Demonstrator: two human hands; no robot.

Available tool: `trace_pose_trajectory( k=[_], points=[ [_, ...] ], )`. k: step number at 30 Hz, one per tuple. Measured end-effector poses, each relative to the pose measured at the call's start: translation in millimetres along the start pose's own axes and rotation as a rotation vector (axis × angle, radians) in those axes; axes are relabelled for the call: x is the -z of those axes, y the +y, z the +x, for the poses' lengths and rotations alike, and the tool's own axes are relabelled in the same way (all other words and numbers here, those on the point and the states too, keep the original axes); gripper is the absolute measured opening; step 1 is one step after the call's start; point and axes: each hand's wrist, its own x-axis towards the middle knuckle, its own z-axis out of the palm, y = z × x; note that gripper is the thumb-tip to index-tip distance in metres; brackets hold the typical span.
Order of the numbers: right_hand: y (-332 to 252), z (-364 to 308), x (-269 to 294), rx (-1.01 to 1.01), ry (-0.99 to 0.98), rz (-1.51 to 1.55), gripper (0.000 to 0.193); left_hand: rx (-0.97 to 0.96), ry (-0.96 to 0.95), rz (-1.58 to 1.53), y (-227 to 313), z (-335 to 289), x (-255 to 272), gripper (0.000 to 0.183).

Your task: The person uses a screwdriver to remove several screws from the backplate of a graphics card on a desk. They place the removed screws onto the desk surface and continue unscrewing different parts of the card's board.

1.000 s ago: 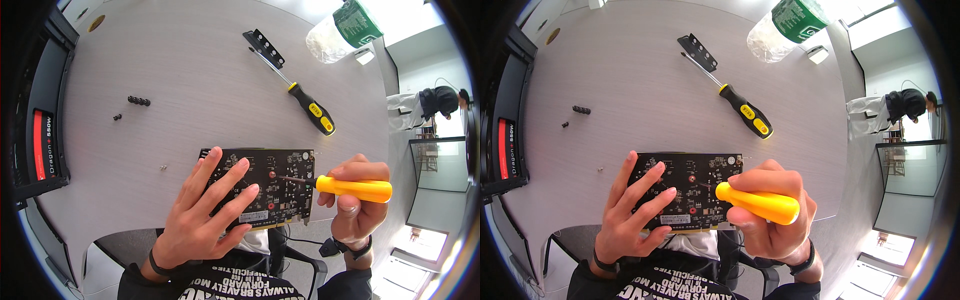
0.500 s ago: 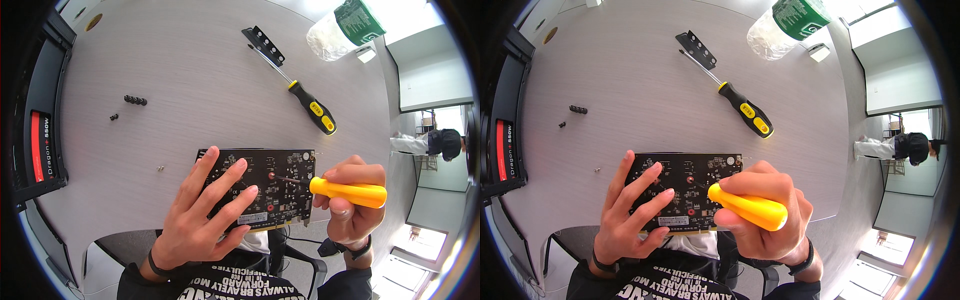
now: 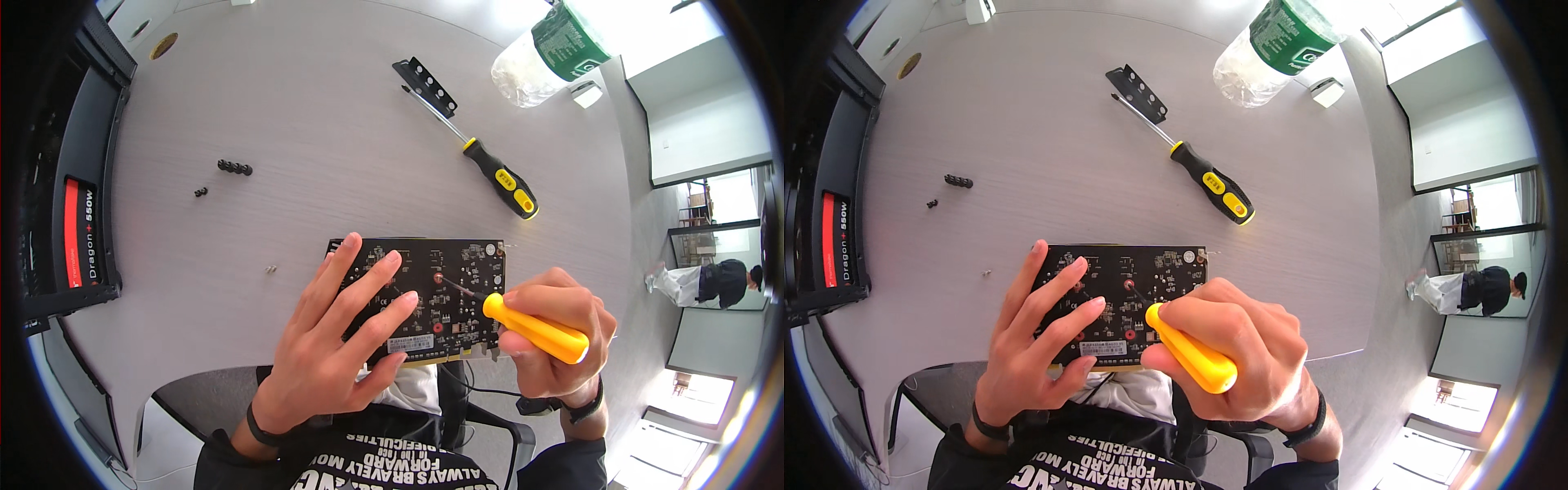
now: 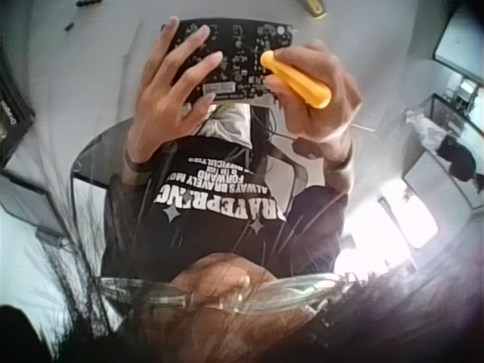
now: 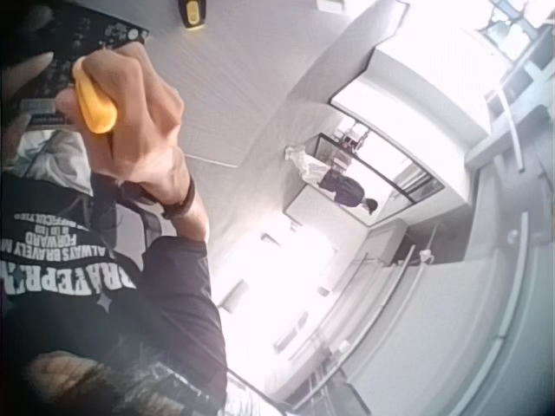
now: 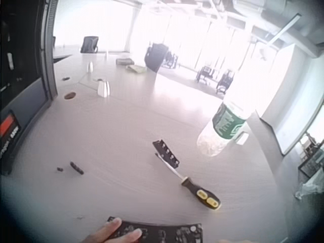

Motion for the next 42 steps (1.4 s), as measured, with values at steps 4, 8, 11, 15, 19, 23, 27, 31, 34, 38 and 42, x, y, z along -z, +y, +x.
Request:
trace_pose_trajectory(
  k=[4,8,11,15,19,23,27,31,34,38,42],
  points=[
    [0,-4,-3,0.065,-0.008,-0.042,0.038,-0.006,0.003,0.005,1,0,0,0.048],
    [-1,-7,-1,0.091,-0.021,-0.052,0.037,-0.007,0.009,0.017,5,2,0,0.046],
    [1,-10,-2,0.106,-0.010,-0.048,0.036,-0.008,0.011,0.029,7,4,0,0.045],
    [-3,-15,-1,0.114,-0.008,-0.043,0.037,-0.002,0.006,0.052,16,13,2,0.040],
    [-2,-20,1,0.084,-0.047,-0.053,0.030,-0.025,-0.023,0.138,19,19,-5,0.037],
    [-3,-19,-1,0.075,-0.008,-0.004,0.033,0.014,-0.005,0.127,19,15,-7,0.038],
    [-11,-9,2,0.007,-0.015,-0.020,0.028,0.008,0.022,0.139,19,15,-10,0.039],
    [-20,9,7,-0.091,-0.056,-0.092,0.027,-0.007,0.009,0.165,20,17,-9,0.035],
    [-20,25,13,-0.106,-0.120,-0.158,0.030,-0.003,-0.007,0.166,22,19,-2,0.038],
    [-23,41,13,-0.150,-0.139,-0.214,0.038,0.057,0.025,0.057,25,32,6,0.046],
    [-28,43,16,-0.185,-0.188,-0.320,0.036,0.058,0.052,-0.083,36,55,16,0.038]
  ],
)
